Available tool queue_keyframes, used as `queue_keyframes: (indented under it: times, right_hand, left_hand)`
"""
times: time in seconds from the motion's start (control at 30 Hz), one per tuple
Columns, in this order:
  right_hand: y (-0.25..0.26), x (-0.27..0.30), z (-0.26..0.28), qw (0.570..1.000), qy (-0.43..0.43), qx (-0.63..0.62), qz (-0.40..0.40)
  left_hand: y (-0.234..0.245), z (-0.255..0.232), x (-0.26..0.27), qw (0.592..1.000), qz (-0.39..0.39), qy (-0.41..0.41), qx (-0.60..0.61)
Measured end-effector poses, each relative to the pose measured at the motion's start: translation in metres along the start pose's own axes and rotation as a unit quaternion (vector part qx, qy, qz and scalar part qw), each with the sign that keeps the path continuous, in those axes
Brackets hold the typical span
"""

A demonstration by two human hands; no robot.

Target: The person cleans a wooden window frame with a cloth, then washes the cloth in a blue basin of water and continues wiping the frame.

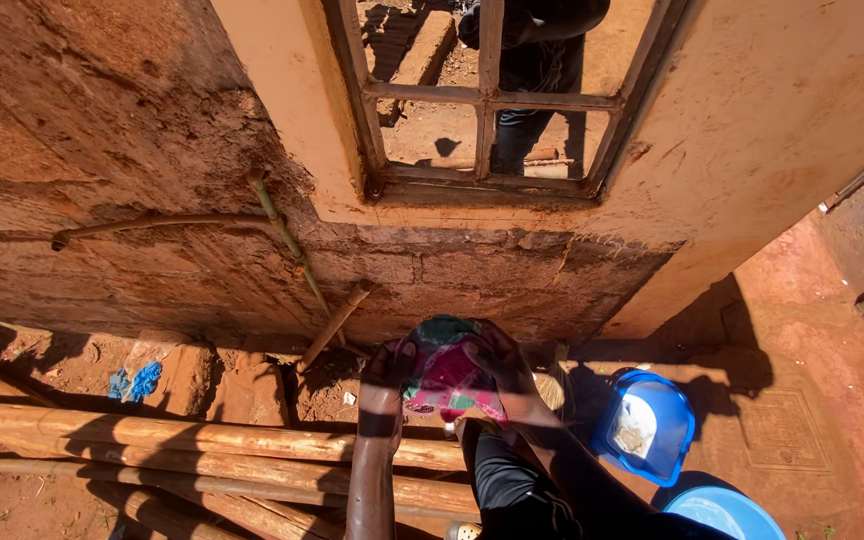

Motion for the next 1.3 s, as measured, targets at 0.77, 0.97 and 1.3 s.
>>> queue_keyframes:
  times: [0.77, 0.97, 1.3]
  right_hand:
    - [0.04, -0.32, 0.355, 0.397, 0.306, 0.837, -0.22]
    - [0.024, -0.322, 0.407, 0.442, 0.319, 0.827, -0.139]
    - [0.027, -0.318, 0.39, 0.391, 0.355, 0.843, -0.109]
  left_hand:
    - [-0.245, -0.236, -0.2, 0.796, 0.121, -0.428, -0.411]
    - [-0.258, -0.26, -0.254, 0.764, 0.081, -0.484, -0.42]
    - [-0.272, -0.289, -0.292, 0.686, -0.042, -0.588, -0.426]
Point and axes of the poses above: each hand's wrist, its own x-axis away from the middle knuckle, its own y-axis out of the back of the hand, z = x × y, the point moved 7 cm from there along -x, towards the middle knuckle, and after that the axes turned 13 degrees about z, right-handed, at the moved point
